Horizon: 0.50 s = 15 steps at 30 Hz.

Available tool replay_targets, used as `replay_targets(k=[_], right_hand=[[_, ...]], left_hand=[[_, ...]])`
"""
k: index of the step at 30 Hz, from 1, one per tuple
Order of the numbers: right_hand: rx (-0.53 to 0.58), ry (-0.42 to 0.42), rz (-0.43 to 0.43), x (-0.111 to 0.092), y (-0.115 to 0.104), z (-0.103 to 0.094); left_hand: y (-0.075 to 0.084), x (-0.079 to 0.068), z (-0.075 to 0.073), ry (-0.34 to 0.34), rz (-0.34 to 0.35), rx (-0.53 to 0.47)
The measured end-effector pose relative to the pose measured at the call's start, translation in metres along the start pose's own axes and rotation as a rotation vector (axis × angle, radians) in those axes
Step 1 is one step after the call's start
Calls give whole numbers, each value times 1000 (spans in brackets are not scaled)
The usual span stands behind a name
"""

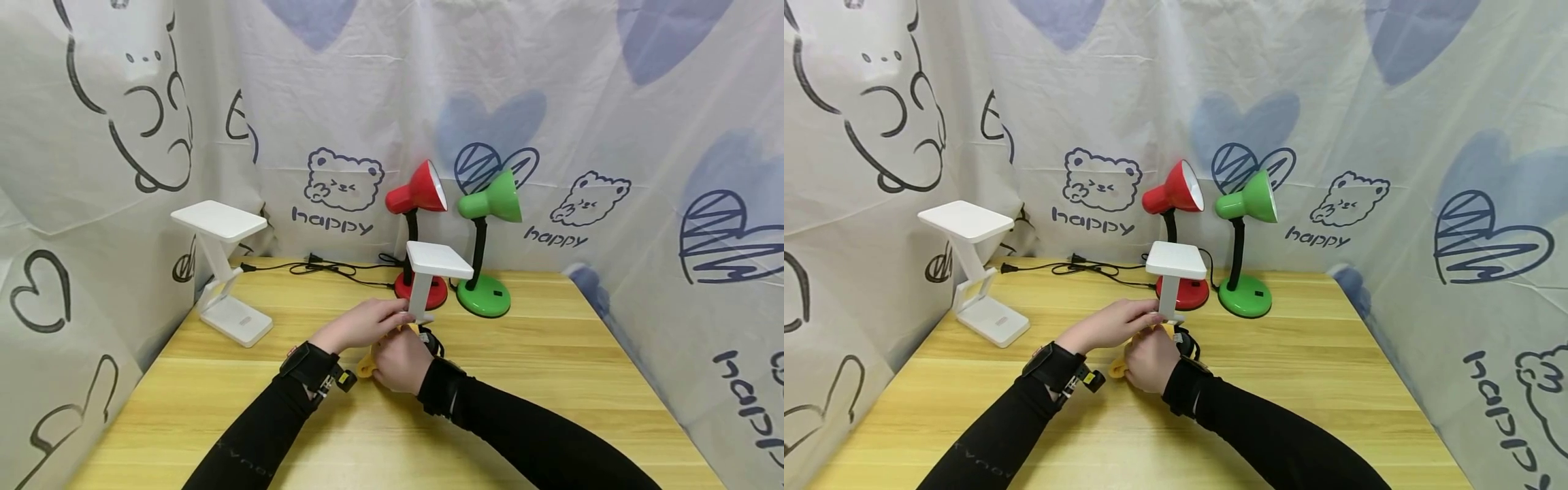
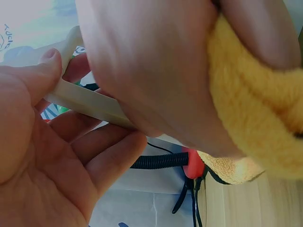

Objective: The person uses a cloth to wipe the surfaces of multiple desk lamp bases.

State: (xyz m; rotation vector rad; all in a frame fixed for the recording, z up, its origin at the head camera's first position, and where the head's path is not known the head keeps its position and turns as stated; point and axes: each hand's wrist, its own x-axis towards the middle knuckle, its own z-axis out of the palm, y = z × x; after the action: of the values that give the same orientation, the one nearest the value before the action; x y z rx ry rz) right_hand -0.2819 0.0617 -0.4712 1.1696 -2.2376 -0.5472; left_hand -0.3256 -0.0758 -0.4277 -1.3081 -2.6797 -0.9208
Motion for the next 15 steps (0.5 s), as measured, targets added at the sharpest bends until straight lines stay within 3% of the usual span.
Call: replay_targets(k=[11,15], right_hand=[[28,-23,27,1,1,-3],[89,-49,22,-4,0,-10]], left_hand=[[-1,1,-1,-18,-45,-46],[-2,0,-1,-22,-37,-45]])
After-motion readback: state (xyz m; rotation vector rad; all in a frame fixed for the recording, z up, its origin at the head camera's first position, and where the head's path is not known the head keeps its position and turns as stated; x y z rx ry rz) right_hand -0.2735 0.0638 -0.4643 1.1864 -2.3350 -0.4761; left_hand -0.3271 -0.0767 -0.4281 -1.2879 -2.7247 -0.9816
